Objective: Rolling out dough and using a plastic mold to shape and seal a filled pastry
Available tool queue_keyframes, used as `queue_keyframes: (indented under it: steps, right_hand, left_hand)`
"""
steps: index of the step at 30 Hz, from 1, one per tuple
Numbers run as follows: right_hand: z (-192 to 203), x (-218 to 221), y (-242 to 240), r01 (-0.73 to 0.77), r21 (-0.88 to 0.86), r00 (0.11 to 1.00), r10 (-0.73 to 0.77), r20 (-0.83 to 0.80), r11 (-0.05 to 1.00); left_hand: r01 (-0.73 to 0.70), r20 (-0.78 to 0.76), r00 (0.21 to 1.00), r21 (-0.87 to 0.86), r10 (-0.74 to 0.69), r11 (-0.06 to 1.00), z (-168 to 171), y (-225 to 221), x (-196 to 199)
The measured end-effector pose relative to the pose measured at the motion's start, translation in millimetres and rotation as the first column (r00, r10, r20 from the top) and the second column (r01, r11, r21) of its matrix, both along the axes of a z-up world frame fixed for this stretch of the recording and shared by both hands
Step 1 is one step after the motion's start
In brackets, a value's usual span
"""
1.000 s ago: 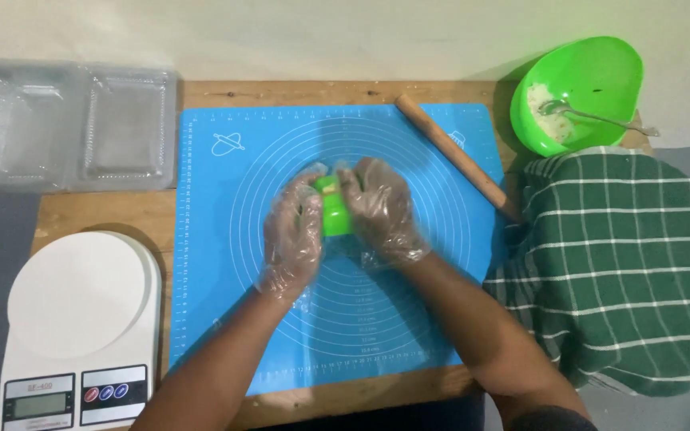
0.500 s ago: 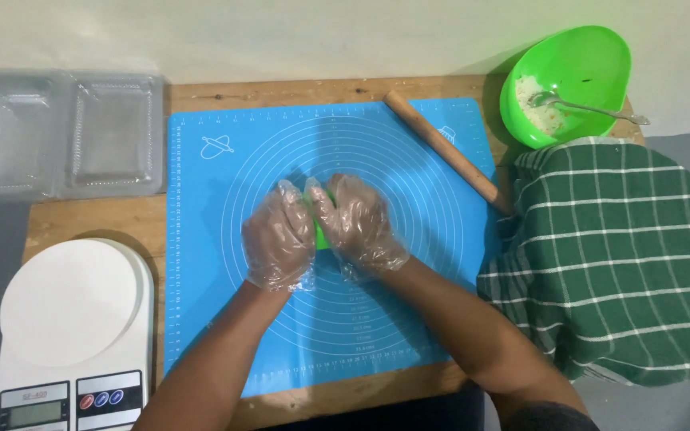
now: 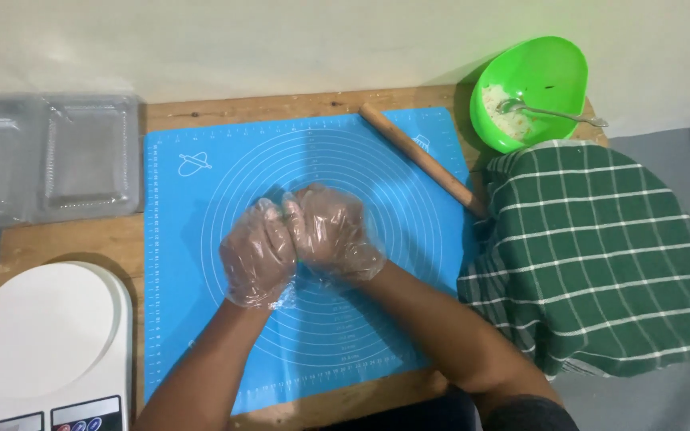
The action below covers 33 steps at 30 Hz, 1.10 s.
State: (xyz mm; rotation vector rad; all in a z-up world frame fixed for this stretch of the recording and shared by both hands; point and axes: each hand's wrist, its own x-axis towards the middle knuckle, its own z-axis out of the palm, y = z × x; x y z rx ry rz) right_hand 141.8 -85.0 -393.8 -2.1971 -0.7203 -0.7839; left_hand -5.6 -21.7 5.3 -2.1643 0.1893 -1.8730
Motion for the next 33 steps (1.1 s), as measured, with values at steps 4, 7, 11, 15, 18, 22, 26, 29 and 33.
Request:
queue_keyframes:
  steps: [4,7,11,15,18,22,26,29,33]
  right_hand:
    - [-11,7,-6,-0.009,0.011,1.0,0.009,0.018,1.0]
    - [130,-27,-52,-0.075,0.035,0.994,0.072,0.084,0.997]
    - [368,-96,-49,0.026,-0.261,0.948,0.059,0.311,0.965]
    - [354,-98,-51,-0.01,-0.017,0.996,0.008,-0.09,1.0]
    - [340,-95,-48,-0.014,-0.028,0.981,0.008,-0.194,1.0]
    - [338,-85,-47,-0.002,-0.055,0.94,-0.016,-0.341,0.999]
    - [355,-89,-57,0.006,-0.253,0.955,0.069,0.288,0.968]
    - [369,-95,-54,0.116,-0.329,0.81,0.102,0.577,0.937]
    - [361,-96,-36,-0.031,-0.131,0.995,0.043,0.092,0.991]
  left_hand:
    - [0.082,-0.076,0.994,-0.017,-0.083,0.997,17,1,4]
    - [0.196,-0.189,0.961,-0.056,-0.204,0.979,4,3,3]
    - [-0.277,-0.043,0.957,0.167,0.288,0.946,-32,5,5]
    - [-0.173,-0.131,0.978,-0.053,0.165,0.984,-45,8,9]
    - [-0.063,-0.211,0.977,-0.415,-0.028,0.908,-52,7,12]
    - [0.05,-0.458,0.781,-0.631,-0.424,0.774,-74,27,10]
    - [0.017,-0.25,0.962,-0.338,-0.107,0.941,-38,15,5]
    - [-0.238,-0.037,0.971,-0.09,0.235,0.967,-30,7,2]
    - [-0.316,-0.041,0.949,-0.081,0.314,0.945,-32,6,1]
